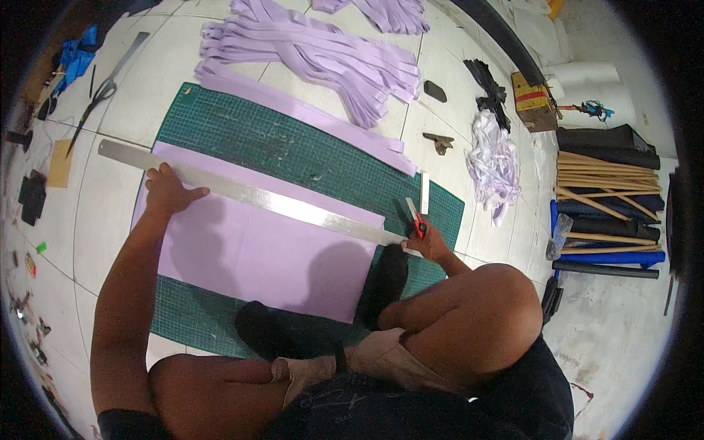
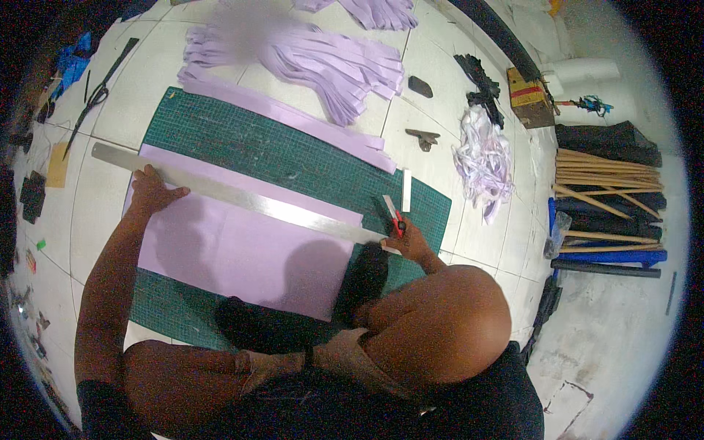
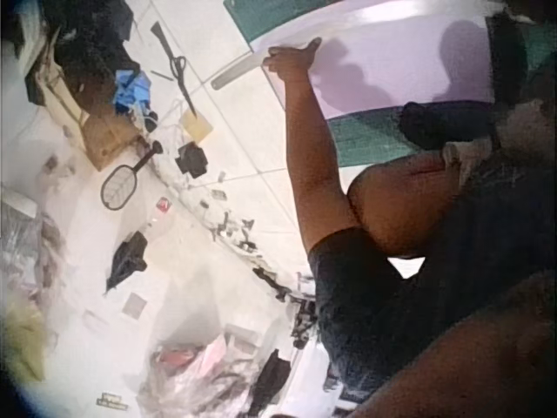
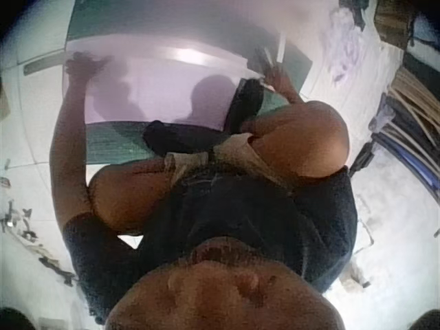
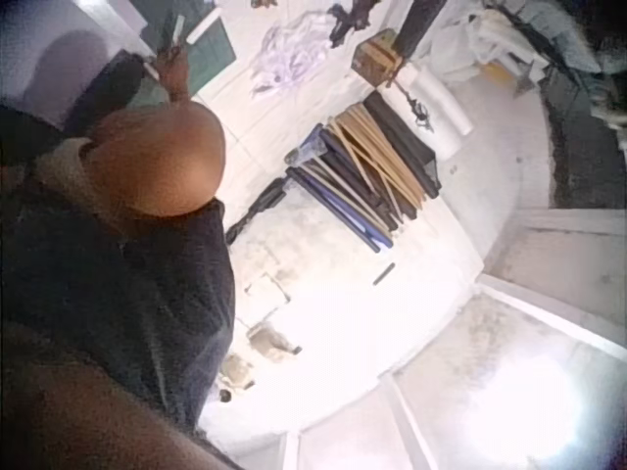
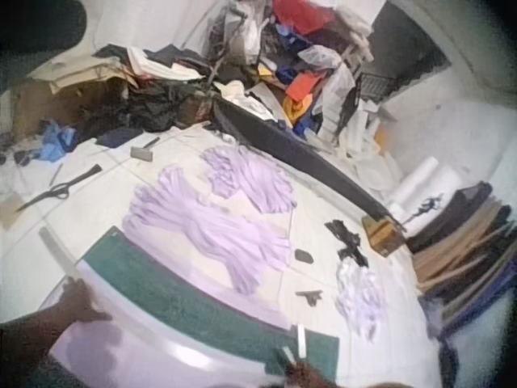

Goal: The person cuts strips of purple fabric from a larger sheet. They use a long metal ruler to mark the cutting line and then cut the fabric with a utility knife while holding it on a green cutting mat.

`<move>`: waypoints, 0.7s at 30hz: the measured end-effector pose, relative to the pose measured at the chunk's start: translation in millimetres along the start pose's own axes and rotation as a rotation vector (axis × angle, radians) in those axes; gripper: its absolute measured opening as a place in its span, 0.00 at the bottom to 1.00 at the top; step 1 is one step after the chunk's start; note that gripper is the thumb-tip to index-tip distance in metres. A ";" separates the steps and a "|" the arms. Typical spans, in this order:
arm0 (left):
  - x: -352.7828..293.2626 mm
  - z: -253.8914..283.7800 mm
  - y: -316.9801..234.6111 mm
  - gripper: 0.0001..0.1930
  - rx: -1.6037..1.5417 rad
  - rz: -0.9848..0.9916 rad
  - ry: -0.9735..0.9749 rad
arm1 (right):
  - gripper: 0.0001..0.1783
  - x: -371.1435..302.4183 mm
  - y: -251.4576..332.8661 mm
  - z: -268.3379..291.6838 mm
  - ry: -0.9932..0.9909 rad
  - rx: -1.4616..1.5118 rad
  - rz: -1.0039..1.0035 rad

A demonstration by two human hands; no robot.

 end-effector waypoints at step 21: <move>-1.4 1.1 2.4 0.59 -0.040 0.037 0.061 | 0.22 3.5 -10.4 18.6 -0.335 0.151 0.075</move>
Point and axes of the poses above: each hand's wrist, its own x-axis towards the middle knuckle, its own z-axis out of the back of the hand, y = z × x, the point moved 8 cm from there along x, towards the middle knuckle, and after that the axes turned 7 degrees about -y, right-handed, at the moved point
